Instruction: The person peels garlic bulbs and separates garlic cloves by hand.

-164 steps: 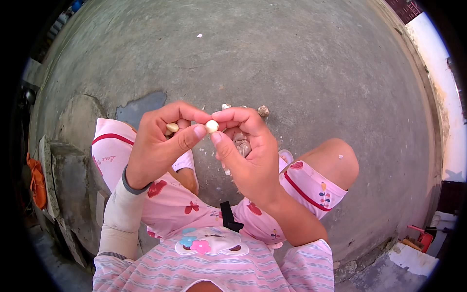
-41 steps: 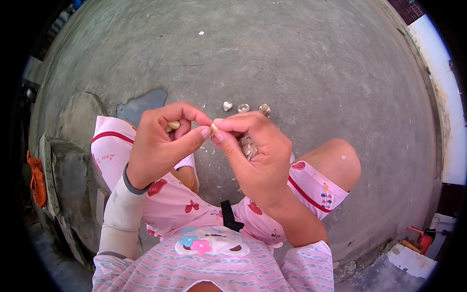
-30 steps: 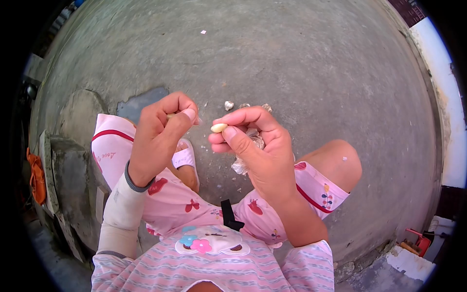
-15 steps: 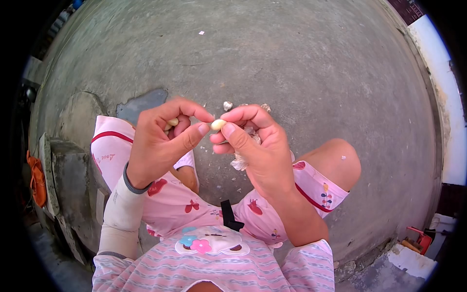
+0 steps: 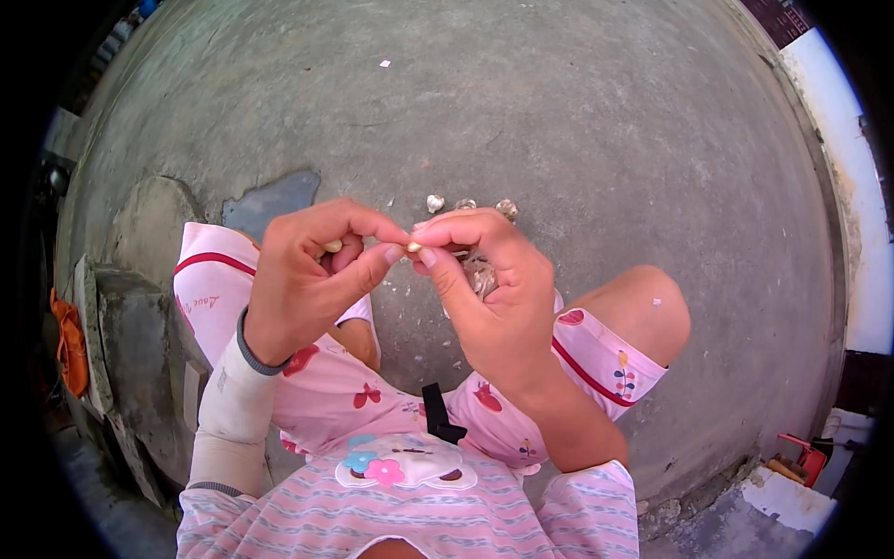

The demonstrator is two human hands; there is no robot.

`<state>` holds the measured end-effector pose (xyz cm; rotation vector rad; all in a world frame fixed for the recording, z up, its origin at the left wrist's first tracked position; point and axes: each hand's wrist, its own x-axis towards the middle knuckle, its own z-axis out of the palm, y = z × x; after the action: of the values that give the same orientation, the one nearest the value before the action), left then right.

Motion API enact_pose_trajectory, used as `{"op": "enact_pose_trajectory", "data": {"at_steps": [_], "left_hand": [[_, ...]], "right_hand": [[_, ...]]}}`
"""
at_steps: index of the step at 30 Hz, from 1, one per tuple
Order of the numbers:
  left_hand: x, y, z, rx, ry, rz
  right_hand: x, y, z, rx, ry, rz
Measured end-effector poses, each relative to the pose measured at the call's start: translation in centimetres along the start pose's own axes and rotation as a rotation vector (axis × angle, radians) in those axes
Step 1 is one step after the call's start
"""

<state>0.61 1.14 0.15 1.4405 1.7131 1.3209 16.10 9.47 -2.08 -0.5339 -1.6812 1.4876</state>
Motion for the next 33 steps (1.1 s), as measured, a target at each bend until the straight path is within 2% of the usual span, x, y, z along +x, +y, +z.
{"op": "enact_pose_trajectory", "data": {"at_steps": [7, 16, 19, 25, 28, 31, 33], "left_hand": [[-0.08, -0.24, 0.51, 0.092, 0.045, 0.107], [-0.02, -0.19, 0.35, 0.118, 0.026, 0.096], [0.0, -0.23, 0.29, 0.184, 0.014, 0.108], [-0.01, -0.11, 0.53, 0.187, 0.041, 0.11], [0.06, 0.08, 0.44, 0.196, 0.031, 0.107], [0.02, 0.42, 0.31, 0.191, 0.029, 0.05], [0.02, 0.39, 0.25, 0.049, 0.068, -0.06]], "right_hand": [[0.02, -0.07, -0.09, -0.352, -0.001, -0.198], [0.01, 0.33, -0.15, -0.318, 0.012, -0.16], [0.14, 0.1, -0.14, -0.407, -0.006, -0.221], [0.03, -0.09, -0.14, -0.417, -0.025, -0.199], [-0.01, 0.16, -0.12, -0.372, -0.02, -0.171], [-0.07, 0.21, 0.01, -0.176, -0.035, -0.092], [-0.13, -0.32, 0.16, -0.003, -0.025, 0.034]]}}
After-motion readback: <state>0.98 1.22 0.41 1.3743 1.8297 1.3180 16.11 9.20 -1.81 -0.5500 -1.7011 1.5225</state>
